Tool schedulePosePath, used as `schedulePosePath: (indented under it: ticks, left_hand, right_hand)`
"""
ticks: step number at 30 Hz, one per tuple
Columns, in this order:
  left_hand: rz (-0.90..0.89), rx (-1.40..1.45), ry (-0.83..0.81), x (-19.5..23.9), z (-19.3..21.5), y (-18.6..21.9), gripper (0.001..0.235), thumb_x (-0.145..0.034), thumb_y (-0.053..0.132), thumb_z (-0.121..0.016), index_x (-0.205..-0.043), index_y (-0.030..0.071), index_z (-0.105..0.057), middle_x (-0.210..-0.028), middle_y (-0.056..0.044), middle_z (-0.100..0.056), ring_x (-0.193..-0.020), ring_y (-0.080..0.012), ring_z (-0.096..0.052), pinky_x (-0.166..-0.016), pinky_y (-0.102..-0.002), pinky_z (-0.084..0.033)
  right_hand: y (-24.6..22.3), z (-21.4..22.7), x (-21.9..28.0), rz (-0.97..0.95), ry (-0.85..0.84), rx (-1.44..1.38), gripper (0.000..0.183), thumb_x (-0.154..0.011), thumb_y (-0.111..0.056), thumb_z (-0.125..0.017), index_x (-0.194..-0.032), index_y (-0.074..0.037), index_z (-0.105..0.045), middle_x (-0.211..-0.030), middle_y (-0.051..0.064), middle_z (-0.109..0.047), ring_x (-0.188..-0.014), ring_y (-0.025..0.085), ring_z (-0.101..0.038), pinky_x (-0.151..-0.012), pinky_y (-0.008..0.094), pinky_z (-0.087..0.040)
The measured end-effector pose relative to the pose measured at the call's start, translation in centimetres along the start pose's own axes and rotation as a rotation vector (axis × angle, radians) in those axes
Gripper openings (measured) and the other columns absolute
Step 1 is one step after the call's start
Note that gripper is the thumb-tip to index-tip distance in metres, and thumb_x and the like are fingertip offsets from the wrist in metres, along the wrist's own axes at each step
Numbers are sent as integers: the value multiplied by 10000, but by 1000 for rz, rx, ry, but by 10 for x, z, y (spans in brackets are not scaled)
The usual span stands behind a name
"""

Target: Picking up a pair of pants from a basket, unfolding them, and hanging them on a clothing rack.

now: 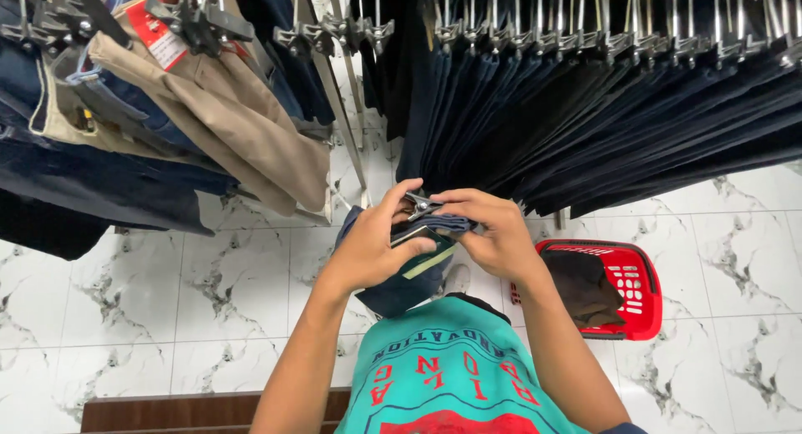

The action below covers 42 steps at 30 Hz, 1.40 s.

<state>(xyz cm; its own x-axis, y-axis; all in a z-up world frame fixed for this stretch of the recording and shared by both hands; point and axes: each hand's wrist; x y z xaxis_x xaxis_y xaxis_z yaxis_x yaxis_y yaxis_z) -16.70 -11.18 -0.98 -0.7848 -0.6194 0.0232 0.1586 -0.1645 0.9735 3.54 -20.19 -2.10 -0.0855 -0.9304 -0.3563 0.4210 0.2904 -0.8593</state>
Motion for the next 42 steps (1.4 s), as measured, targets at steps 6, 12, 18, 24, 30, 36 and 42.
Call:
schedulePosePath:
  ticks: [6,12,18,24,30,36,42]
  left_hand:
    - [-8,55,153,-10,-15,3,713,-877,155,-780,-1502,51,-453,-1137,-235,-713,-1108,-346,-717,-972,-460,-569]
    - [-52,-157,84,-10,-21,18,814,-879,194,-744,-1572,13,-356,-1181,-331,-652,-1152,-479,-649,-995,-574,-516]
    - [-134,-78,59,-12,-16,2,564,-1032,194,-571,-1544,5,-432,-1174,-241,-704,-1086,-390,-703,-921,-516,-574]
    - [-185,-207,93,-14,-23,-6,548,-1013,368,-583,-1430,13,-563,-1154,-184,-727,-1131,-358,-657,-969,-466,-530]
    - [-249,109,180,-14,-43,2,509,-983,262,-650,-1402,-19,-582,-1254,-183,-630,-1168,-316,-683,-1020,-432,-551]
    - [-284,134,247,-13,-50,-1,458,-982,214,-649,-1346,-61,-604,-1216,-188,-669,-1147,-316,-689,-1001,-409,-566]
    - [-402,-142,365,-14,-47,5,368,-994,256,-641,-1269,14,-676,-1080,-131,-738,-986,-303,-739,-894,-428,-588]
  right_hand:
    - [25,-4,12,-92,246,-265,284,-707,77,-876,-968,30,-776,-901,173,-761,-831,218,-748,-767,317,-622]
    - [44,12,23,-39,189,-256,229,-728,128,-822,-941,58,-774,-893,183,-767,-815,251,-763,-729,349,-631]
    - [29,20,19,48,232,-154,167,-775,80,-831,-926,38,-773,-934,189,-794,-867,288,-779,-767,381,-618]
    - [3,26,16,38,213,-123,159,-794,88,-808,-940,46,-765,-983,198,-799,-907,325,-779,-786,407,-620]
    - [0,28,23,28,225,-138,142,-796,61,-814,-927,33,-769,-958,183,-802,-892,314,-785,-780,384,-623]
    - [-2,24,28,17,235,-148,136,-801,55,-809,-925,33,-759,-951,178,-803,-892,316,-785,-776,386,-623]
    - [18,24,40,-10,238,-132,156,-798,90,-798,-943,46,-761,-922,197,-792,-892,332,-780,-769,385,-626]
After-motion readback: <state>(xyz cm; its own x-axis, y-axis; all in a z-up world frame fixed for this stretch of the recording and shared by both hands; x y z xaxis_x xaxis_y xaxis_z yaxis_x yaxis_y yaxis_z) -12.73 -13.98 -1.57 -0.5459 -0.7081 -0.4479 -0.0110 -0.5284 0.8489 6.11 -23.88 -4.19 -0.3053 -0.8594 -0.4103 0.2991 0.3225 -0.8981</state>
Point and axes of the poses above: each hand's wrist, its own x-axis away from the middle knuckle, its own z-axis out of the back of the hand, y = z × x
